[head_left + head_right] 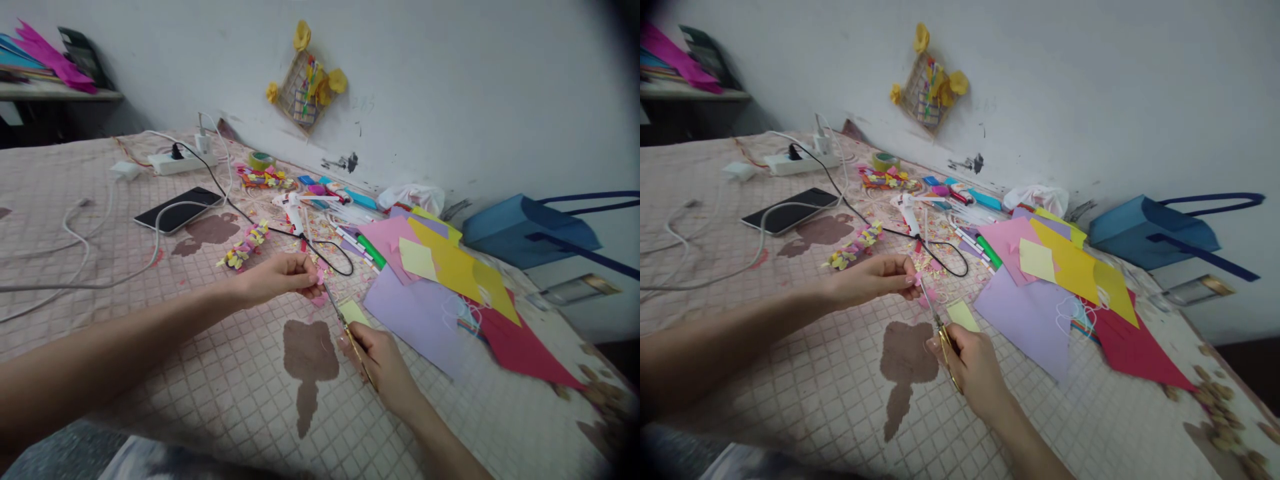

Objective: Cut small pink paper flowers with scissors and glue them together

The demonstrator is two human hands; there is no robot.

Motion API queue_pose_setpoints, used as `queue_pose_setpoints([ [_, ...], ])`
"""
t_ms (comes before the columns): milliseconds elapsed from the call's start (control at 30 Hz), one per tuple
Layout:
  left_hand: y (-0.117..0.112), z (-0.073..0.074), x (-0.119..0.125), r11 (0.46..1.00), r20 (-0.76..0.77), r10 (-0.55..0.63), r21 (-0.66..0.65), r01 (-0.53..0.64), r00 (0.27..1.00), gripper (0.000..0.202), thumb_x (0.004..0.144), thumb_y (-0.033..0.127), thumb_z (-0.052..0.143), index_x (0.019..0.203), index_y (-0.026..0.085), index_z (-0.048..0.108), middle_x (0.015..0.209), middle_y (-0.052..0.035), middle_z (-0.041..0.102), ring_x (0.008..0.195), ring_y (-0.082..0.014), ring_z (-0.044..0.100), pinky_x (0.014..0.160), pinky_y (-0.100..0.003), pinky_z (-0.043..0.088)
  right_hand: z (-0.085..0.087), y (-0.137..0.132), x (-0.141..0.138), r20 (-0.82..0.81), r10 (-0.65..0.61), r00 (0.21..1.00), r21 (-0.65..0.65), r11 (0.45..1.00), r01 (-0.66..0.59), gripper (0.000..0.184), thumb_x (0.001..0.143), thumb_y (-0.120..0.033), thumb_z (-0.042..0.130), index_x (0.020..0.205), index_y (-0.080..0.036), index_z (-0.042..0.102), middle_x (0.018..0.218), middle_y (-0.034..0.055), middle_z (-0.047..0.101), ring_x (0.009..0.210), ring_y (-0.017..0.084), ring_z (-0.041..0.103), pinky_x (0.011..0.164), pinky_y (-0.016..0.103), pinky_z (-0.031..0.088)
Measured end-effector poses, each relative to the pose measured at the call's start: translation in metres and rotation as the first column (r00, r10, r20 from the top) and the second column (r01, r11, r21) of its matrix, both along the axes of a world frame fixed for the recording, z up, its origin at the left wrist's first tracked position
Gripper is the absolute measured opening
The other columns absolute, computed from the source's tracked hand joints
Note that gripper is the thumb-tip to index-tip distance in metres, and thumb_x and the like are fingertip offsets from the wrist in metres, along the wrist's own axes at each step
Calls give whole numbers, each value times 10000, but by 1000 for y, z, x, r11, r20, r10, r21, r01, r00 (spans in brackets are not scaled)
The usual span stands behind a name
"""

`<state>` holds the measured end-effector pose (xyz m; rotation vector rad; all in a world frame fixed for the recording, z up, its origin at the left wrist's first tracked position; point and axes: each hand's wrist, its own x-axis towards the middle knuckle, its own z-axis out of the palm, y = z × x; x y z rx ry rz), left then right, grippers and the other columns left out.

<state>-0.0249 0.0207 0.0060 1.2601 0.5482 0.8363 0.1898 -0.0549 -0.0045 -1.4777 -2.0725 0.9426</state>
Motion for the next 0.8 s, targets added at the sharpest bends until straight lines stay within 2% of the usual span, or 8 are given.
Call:
queue_pose_setpoints([
  [267,4,2,-5,998,-56,-68,-5,68,996,93,780,198,590,758,127,535,758,-45,650,708,-101,614,676,-245,485,2,0,3,21,22,1000,-23,999,-22,335,829,-357,472,568,-189,345,517,-57,297,491,94,273,455,217,209],
  [467,7,3,-8,994,-92,-108,15,110,990,86,789,201,582,763,130,541,785,-53,665,737,-114,635,691,-247,495,3,0,5,64,29,998,24,999,-30,328,811,-345,500,561,-188,358,504,-57,320,475,91,295,453,217,207],
  [633,8,2,-9,992,-83,-123,14,124,989,87,785,203,588,763,131,544,784,-51,671,733,-109,638,684,-235,497,4,0,3,31,25,999,-3,1000,-25,351,817,-375,492,551,-187,363,496,-57,310,472,89,280,441,215,207],
  [800,5,3,-7,992,-52,-109,-66,105,993,103,769,207,608,746,129,544,777,-55,669,726,-114,638,686,-250,486,3,1,5,-44,16,999,-69,997,-19,382,817,-429,489,540,-184,392,476,-59,305,444,83,286,415,208,211],
])
